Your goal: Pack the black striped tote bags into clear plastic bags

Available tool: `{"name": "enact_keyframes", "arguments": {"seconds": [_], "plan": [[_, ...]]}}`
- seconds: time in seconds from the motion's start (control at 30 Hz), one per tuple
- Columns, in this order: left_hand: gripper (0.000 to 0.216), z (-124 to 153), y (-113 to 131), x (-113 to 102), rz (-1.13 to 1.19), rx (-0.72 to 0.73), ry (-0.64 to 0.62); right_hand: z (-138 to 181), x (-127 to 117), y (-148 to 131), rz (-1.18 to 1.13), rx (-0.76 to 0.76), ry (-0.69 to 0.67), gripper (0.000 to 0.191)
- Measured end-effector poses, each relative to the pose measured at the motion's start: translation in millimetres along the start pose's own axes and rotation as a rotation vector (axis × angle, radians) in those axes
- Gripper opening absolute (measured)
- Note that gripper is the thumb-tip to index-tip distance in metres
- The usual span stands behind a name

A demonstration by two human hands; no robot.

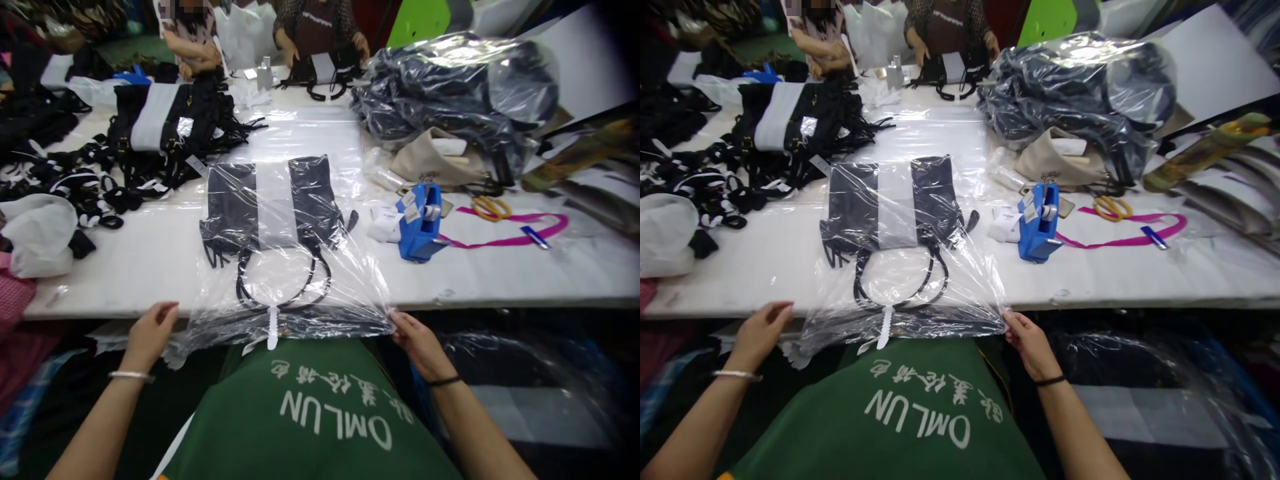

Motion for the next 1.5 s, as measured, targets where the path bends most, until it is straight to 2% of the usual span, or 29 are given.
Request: {"name": "enact_keyframes", "arguments": {"seconds": [0.03, 0.07, 0.13, 0.17, 0.2, 0.27, 0.3, 0.37, 0.43, 0.53, 0.63, 0.7, 0.73, 0.77, 0.83, 0.87, 0.9, 0.93, 1.0, 1.03, 1.1, 1.2, 1.27, 1.3, 1.37, 1.43, 1.5], "plan": [[0.042, -10, 46, 11, -0.032, 0.19, 0.032, 2, 1, -3, -0.01, -0.022, -0.005, 0.047], [0.046, -14, 95, 32, -0.025, 0.398, 0.019, 5, 3, -9, -0.02, -0.064, -0.005, 0.046], [0.051, -4, 181, 95, -0.049, 0.794, -0.101, 14, 7, -28, -0.004, -0.197, 0.0, 0.044], [0.054, 8, 210, 132, -0.081, 0.934, -0.197, 21, 10, -43, 0.045, -0.286, 0.005, 0.04], [0.056, 23, 231, 170, -0.125, 1.045, -0.306, 30, 15, -59, 0.122, -0.387, 0.01, 0.036], [0.052, 58, 248, 231, -0.229, 1.216, -0.488, 51, 38, -95, 0.309, -0.603, -0.003, 0.029], [0.049, 73, 248, 251, -0.272, 1.27, -0.529, 62, 56, -111, 0.387, -0.699, -0.031, 0.029], [0.05, 95, 238, 269, -0.331, 1.339, -0.548, 74, 105, -135, 0.454, -0.836, -0.124, 0.033], [0.055, 105, 224, 267, -0.353, 1.364, -0.528, 70, 165, -150, 0.415, -0.903, -0.21, 0.035], [0.059, 109, 200, 246, -0.362, 1.37, -0.5, 37, 253, -154, 0.298, -0.942, -0.194, 0.036], [0.055, 114, 167, 209, -0.298, 1.408, -0.444, 0, 324, -132, 0.432, -0.962, -0.11, 0.034], [0.049, 114, 136, 172, -0.194, 1.4, -0.369, -10, 355, -111, 0.628, -1.015, -0.114, 0.028], [0.046, 108, 118, 148, -0.137, 1.324, -0.28, -11, 364, -100, 0.72, -1.042, -0.12, 0.026], [0.043, 95, 97, 122, -0.091, 1.183, -0.153, -11, 369, -89, 0.801, -1.061, -0.121, 0.029], [0.037, 64, 41, 71, -0.059, 0.743, 0.132, -7, 374, -71, 0.928, -1.071, -0.108, 0.039], [0.04, 53, 11, 54, -0.06, 0.509, 0.219, -3, 376, -64, 0.979, -1.066, -0.108, 0.045], [0.049, 45, -15, 45, -0.06, 0.305, 0.243, 1, 380, -59, 1.023, -1.059, -0.113, 0.052], [0.059, 39, -36, 46, -0.051, 0.141, 0.21, 4, 384, -54, 1.058, -1.049, -0.118, 0.059], [0.068, 35, -56, 62, 0.046, -0.055, 0.065, 11, 394, -50, 1.106, -1.028, -0.126, 0.075], [0.067, 36, -57, 70, 0.122, -0.1, 0.011, 13, 399, -48, 1.124, -1.014, -0.129, 0.082], [0.058, 44, -45, 70, 0.23, -0.11, -0.001, 16, 408, -45, 1.161, -0.991, -0.14, 0.095], [0.049, 66, -8, 34, 0.143, -0.042, 0.13, 18, 420, -38, 1.211, -0.973, -0.166, 0.106], [0.043, 77, 30, 9, 0.054, 0.052, 0.187, 17, 424, -34, 1.22, -0.963, -0.186, 0.107], [0.041, 78, 52, 3, 0.047, 0.123, 0.174, 16, 424, -33, 1.212, -0.955, -0.199, 0.107], [0.035, 71, 102, 8, 0.08, 0.289, 0.043, 14, 422, -32, 1.168, -0.942, -0.251, 0.104], [0.031, 52, 149, 31, 0.116, 0.428, -0.15, 10, 414, -34, 1.081, -0.92, -0.347, 0.09], [0.027, 25, 186, 57, 0.118, 0.492, -0.276, 7, 403, -38, 0.958, -0.886, -0.482, 0.07]]}}
Point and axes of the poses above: each hand's wrist, its own z-axis away from the middle knuckle, its own x-axis out of the palm, y = z × x, the point moved 9 cm from there along -z, towards the middle knuckle, and after that the axes turned 4 degrees about x, right-handed, at the moved point
